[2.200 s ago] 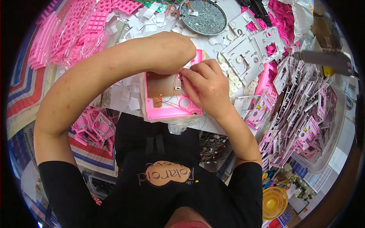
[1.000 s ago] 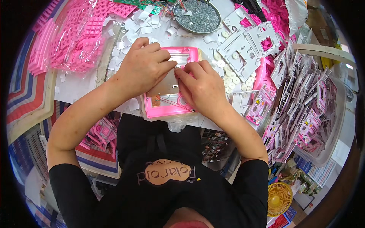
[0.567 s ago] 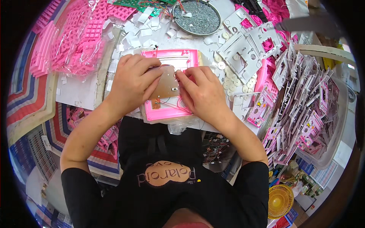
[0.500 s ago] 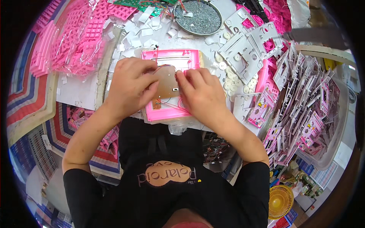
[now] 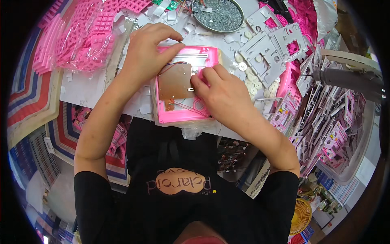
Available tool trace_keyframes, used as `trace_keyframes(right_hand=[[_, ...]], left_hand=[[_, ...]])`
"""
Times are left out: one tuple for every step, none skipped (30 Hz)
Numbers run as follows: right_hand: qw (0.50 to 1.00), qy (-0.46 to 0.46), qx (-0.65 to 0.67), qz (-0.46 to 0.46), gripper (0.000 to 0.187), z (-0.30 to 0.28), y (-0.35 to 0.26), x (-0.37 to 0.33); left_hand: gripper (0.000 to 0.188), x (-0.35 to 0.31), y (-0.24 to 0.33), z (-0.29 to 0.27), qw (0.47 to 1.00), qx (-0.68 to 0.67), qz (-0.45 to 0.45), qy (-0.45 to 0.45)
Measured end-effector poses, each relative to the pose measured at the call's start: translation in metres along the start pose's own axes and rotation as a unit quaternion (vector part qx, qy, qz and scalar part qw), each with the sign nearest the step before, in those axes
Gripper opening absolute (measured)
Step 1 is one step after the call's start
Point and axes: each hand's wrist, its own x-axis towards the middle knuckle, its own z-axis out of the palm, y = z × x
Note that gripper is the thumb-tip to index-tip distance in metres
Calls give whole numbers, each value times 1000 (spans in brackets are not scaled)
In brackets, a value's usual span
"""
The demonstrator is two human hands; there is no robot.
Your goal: Assembling pink toy cash registers by installing electronic components and backplates using an electric screwdriver.
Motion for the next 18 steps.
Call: trace_keyframes(right_hand=[[1000, -22, 6, 5, 32, -3, 0, 3], [999, -24, 22, 7, 32, -6, 3, 5], [999, -26, 39, 9, 33, -10, 7, 6], [998, -28, 56, 10, 35, -12, 9, 6], [998, 2, 59, 17, 35, -11, 9, 5], [997, 32, 62, 23, 35, -9, 7, 2], [995, 62, 65, 30, 35, -6, 6, 0], [992, 94, 82, 28, 33, -5, 3, -3], [987, 125, 98, 27, 31, -4, 0, -5], [981, 156, 115, 26, 30, -2, -1, -7], [974, 168, 141, 50, 29, 0, -2, -7], [967, 180, 166, 74, 28, 3, -3, -6], [958, 192, 191, 97, 27, 5, -5, -4], [945, 192, 240, 115, 26, 6, -4, 2], [929, 191, 289, 133, 25, 8, -3, 12], [910, 190, 337, 150, 24, 10, -2, 20], [895, 181, 383, 138, 19, 11, 0, 29], [903, 186, 364, 130, 16, 12, 2, 32]], left_hand=[[15, -1, 3, -2, 1000, -3, 1, -18], [14, -2, 10, -6, 999, -6, 2, -35], [13, -4, 16, -10, 999, -9, 3, -52], [13, -7, 21, -12, 998, -2, 11, -57], [13, -11, 24, -13, 998, 7, 17, -63], [12, -14, 27, -15, 997, 15, 23, -68], [12, -16, 29, -15, 998, 1, 11, -64], [12, -19, 32, -15, 998, -14, -3, -60], [11, -21, 33, -16, 998, -28, -16, -56], [13, -24, 33, -16, 997, -52, -22, -58], [14, -24, 33, -16, 995, -76, -26, -59], [16, -25, 33, -15, 993, -101, -29, -60], [17, -27, 34, -14, 988, -133, -56, -62], [18, -29, 36, -12, 981, -166, -81, -65], [19, -32, 38, -11, 972, -197, -106, -69], [19, -34, 43, -11, 966, -219, -127, -59], [19, -33, 46, -11, 959, -240, -147, -44], [19, -31, 48, -11, 951, -260, -166, -30]])
